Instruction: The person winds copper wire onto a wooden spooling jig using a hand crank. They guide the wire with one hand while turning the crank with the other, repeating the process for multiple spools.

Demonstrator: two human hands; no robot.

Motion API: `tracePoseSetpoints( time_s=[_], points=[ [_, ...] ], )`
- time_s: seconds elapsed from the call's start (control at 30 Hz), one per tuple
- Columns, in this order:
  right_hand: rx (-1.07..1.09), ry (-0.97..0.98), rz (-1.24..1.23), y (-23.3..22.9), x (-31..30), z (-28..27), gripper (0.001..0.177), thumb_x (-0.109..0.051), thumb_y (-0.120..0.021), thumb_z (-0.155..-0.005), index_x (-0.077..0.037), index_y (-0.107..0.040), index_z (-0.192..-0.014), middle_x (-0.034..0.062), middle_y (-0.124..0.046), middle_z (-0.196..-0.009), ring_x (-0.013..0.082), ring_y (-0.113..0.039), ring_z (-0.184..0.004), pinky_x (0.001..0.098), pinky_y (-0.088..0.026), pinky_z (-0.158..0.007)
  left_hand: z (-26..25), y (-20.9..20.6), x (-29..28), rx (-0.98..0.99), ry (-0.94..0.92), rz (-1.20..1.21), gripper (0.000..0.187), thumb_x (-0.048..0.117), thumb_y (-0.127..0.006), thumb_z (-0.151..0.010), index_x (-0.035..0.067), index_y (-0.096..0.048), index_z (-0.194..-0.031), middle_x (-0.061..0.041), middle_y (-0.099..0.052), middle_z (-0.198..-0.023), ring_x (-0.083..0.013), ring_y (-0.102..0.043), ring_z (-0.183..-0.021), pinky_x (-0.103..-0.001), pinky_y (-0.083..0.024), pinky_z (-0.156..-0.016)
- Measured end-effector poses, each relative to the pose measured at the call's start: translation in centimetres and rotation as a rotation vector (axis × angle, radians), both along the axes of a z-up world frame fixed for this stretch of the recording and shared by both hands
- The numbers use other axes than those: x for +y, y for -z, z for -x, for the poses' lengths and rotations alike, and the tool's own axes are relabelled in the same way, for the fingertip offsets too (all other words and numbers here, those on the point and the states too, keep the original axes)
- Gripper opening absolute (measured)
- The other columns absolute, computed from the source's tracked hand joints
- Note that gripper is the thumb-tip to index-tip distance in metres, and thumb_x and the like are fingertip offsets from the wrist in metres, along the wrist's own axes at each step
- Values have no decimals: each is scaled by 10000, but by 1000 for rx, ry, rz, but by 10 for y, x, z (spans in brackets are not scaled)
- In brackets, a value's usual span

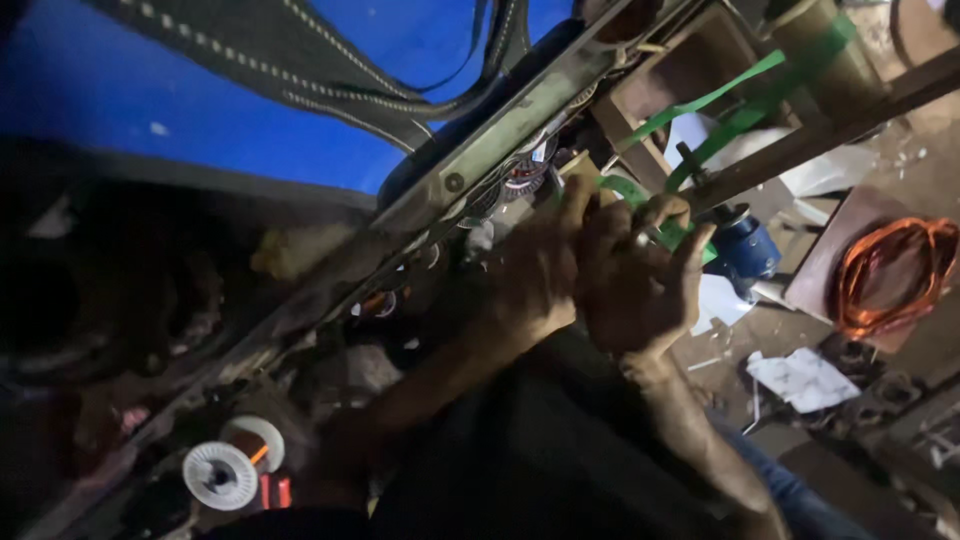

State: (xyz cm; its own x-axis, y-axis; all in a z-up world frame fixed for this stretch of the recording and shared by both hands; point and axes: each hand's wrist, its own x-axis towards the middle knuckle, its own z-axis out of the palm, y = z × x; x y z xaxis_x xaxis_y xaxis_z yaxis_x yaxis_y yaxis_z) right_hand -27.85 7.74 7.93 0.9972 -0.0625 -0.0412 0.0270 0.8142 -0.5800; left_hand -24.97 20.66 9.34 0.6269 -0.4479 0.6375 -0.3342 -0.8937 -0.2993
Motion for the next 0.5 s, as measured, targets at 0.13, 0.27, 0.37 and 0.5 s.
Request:
tracePoseSetpoints(
  time_s=[0.13,0.27,0.37,0.5],
  points=[
    [210,30,-112,-28,-6,4,393,-486,-380,-1003,-139,-492,-1150,102,-588,-1035,237,-612,-1071,389,-526,-1006,1,-11,-27,732,108,736,465,403,-633,-986,62,-535,-1287,-155,-763,-963,-286,-739,-824,-412,-577,-671],
    [9,-62,418,-29,-36,8,230,-292,-497,-1243,-64,-490,-1211,94,-529,-1082,191,-515,-983,307,-455,-892,8,-13,-48,1230,63,1172,523,506,-592,-963,72,-537,-1248,-175,-743,-861,-355,-712,-798,-457,-526,-615],
    [-76,-228,950,-21,-71,15,250,-296,-519,-1154,-84,-480,-1280,85,-506,-1199,174,-510,-1116,321,-468,-990,28,-17,-56,1003,360,1559,443,483,-464,-1108,71,-492,-1268,-142,-716,-946,-254,-729,-854,-397,-552,-661],
    [-52,-295,813,-13,-119,34,292,-347,-508,-1156,-78,-508,-1269,120,-552,-1210,202,-542,-1075,334,-490,-938,47,-21,-61,1194,57,1389,357,379,-500,-1108,51,-629,-1052,-122,-594,-759,-234,-583,-677,-351,-472,-625]
  ],
)
